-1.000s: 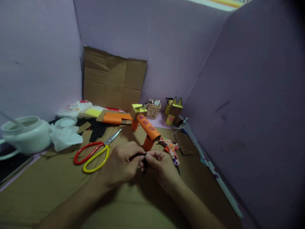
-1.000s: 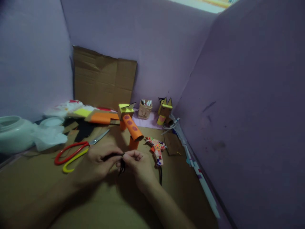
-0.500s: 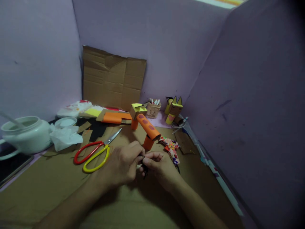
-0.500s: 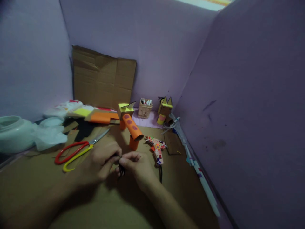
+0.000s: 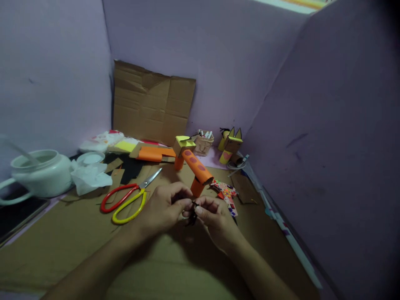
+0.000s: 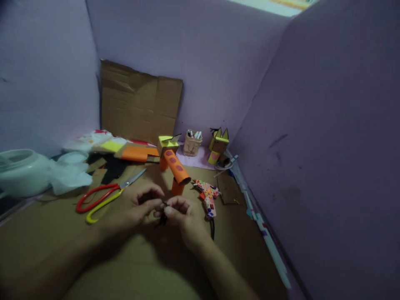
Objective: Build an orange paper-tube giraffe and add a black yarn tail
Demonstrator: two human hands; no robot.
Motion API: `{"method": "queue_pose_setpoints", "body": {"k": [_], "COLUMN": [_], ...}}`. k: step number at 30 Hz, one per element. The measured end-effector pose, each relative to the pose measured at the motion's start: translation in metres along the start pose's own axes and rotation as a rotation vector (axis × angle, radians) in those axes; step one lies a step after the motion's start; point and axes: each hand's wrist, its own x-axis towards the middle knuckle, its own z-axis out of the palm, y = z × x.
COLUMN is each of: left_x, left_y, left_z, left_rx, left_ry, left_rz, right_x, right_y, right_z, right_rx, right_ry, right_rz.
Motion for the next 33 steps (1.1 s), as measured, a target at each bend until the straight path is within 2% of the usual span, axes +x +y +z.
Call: {"method": "queue_pose_setpoints", "body": {"k": [5,9,16,22,28,33], "left_x": [0.008,0.011,0.005,0.002,0.001,-0.004], "left_y": [-0.008,-0.010,-0.010,-0.019,-0.013,0.003], "left_z": [-0.001,-0.001,0.010,0.017,0.004,-0.011], "left_rx": [-0.133,-0.147,-0.325,-0.194,0.081,0.191], "left_ry": [0.086,0.131,0.007,-0.053,-0.158,-0.255], "left_rz": [-0.034,-0.085,-0.173,-0.238,-0.106,-0.014], "right_x": [-0.001,0.000,-0.002,-0.001,-0.001,-0.002], "right_y": [-0.005,-0.007,-0.013,-0.013,-0.004,-0.001], "right_z": [0.002,0.001,0.002,0.003,-0.001,0.002], "right_rx": [0.107,0.118,0.180,0.207,-0.045,-0.256], "right_ry": [-0.018,-0.010,0.059,0.124,0.145,0.137], "right_rz": [0.043,0.012,-0.084,-0.136,-0.265,-0.210]}}
